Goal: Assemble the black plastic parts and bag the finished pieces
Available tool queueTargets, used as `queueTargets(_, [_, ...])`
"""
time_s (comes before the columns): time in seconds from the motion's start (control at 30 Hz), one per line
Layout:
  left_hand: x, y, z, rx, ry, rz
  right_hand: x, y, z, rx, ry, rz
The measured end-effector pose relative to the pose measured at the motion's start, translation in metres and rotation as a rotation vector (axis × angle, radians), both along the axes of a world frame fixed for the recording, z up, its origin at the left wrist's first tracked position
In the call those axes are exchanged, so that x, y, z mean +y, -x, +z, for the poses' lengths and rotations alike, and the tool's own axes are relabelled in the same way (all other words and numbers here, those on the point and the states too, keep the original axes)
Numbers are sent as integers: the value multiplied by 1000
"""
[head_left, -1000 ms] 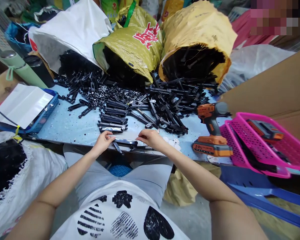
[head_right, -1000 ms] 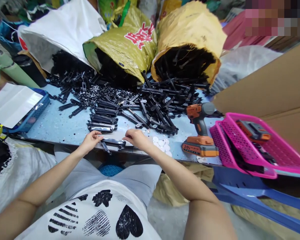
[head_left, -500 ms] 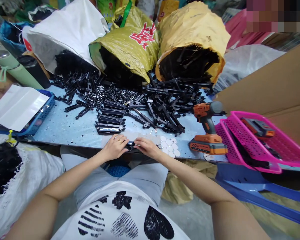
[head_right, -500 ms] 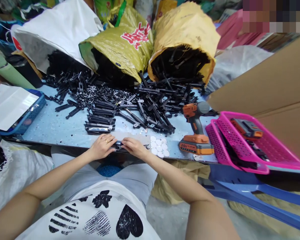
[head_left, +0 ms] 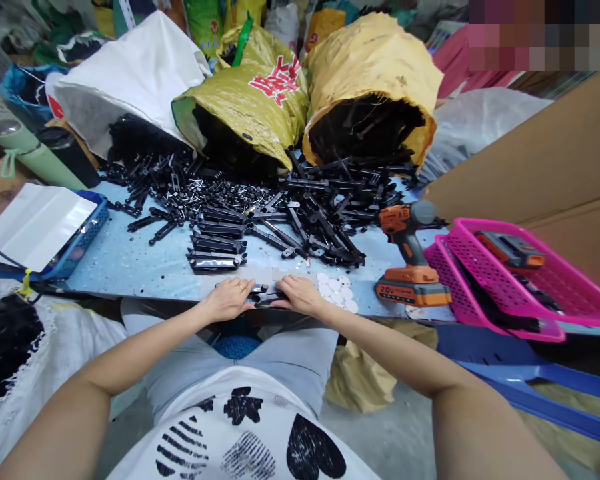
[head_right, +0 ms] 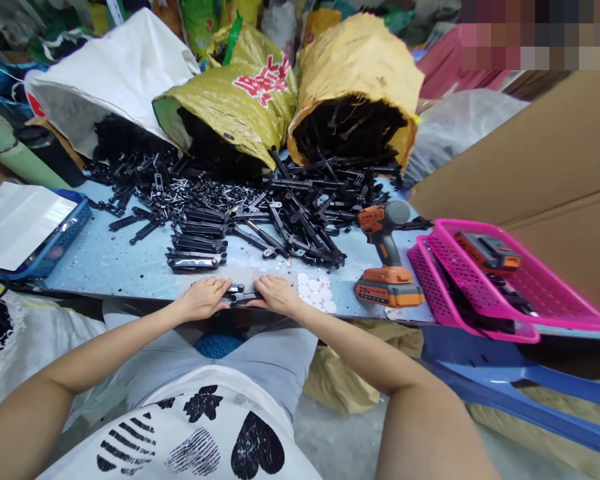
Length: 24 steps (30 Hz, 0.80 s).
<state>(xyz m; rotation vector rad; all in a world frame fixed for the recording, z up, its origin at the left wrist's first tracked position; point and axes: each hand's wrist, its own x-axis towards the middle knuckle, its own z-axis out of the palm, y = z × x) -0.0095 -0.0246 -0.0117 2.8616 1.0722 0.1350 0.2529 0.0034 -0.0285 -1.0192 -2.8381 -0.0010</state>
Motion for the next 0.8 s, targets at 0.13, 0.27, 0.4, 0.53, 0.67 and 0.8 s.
queueTargets(0.13, [8,0,14,-116,69,84,-1,2,18,22,108,-8])
queueTargets(0.27, [21,5,21,-201,72,209,-5,13,41,91,229,51])
queueTargets(0.4, [18,11,27,-227,-8,294,-13,23,66,70,175,-33])
queueTargets(0.53, [-20,19,54,-509,97,50,-31,29,100,268,297,219])
queueTargets(0.67, [-72,7,87,-907,341,-60,-60,46,113,636,574,556])
queueTargets(0.8, [-100,-14,96,-1150,305,-4,-90,88,76,980,580,454])
